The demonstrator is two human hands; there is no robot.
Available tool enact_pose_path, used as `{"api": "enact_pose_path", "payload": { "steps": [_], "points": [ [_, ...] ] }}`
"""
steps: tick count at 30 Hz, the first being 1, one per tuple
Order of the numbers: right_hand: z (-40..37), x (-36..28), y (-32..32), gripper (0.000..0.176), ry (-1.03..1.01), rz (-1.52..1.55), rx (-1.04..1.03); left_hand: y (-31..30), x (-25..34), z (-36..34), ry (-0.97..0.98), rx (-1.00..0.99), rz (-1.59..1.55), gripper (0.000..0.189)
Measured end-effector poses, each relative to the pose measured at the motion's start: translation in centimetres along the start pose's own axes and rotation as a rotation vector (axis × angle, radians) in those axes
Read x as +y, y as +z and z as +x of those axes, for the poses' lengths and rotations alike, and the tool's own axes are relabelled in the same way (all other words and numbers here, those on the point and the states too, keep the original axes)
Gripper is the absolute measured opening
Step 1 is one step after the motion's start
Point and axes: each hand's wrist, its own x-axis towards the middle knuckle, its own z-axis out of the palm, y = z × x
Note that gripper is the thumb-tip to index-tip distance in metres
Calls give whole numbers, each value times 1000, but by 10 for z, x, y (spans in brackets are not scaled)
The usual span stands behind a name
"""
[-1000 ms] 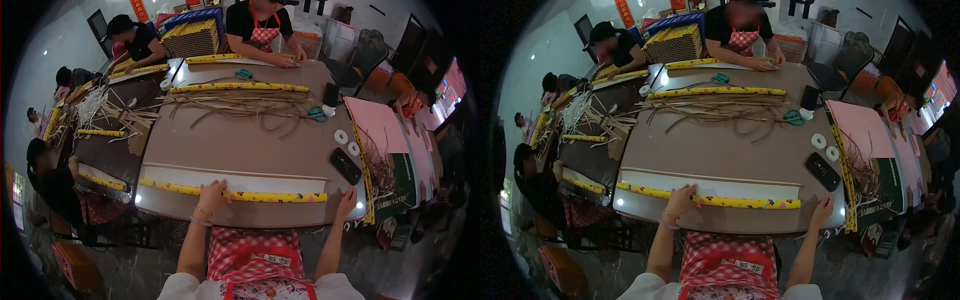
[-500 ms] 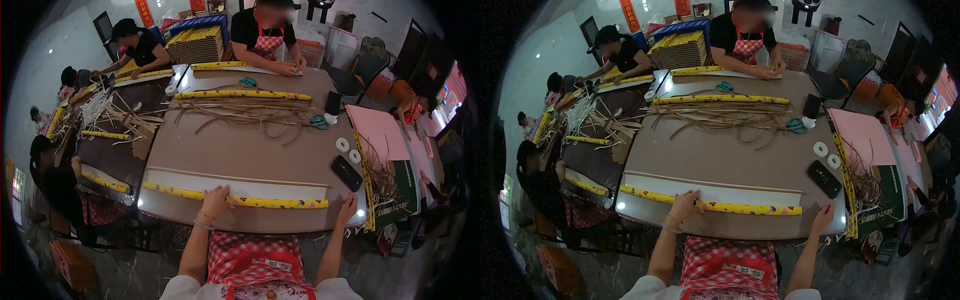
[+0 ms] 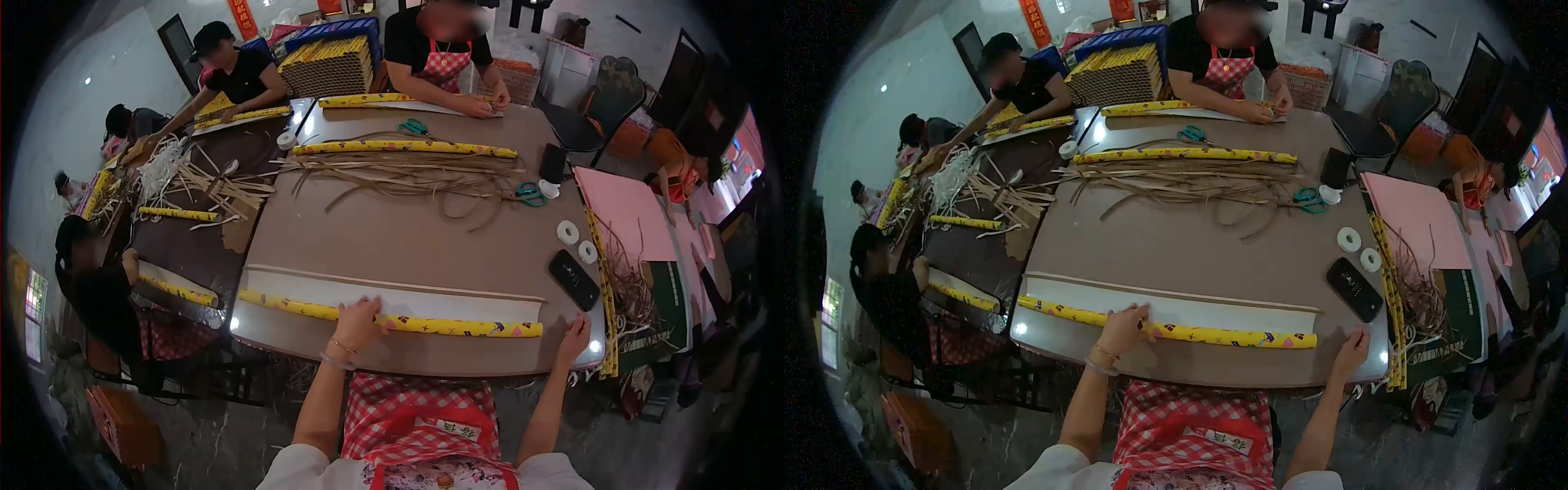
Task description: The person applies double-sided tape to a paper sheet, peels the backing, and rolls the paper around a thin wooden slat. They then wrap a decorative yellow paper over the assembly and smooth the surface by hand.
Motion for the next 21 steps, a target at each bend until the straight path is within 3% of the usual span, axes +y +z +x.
{"api": "enact_pose_path", "payload": {
  "steps": [6, 8, 21],
  "points": [
    [5, 11, 2, 31, -50, -22, 12, 2, -2, 0, 8, -12, 6, 62],
    [6, 14, 3, 31, -65, -15, 10, 0, 0, 0, 16, 23, -106, 47],
    [4, 9, 2, 29, -59, 1, 20, -2, 2, 1, -12, -6, -115, 47]
  ]
}}
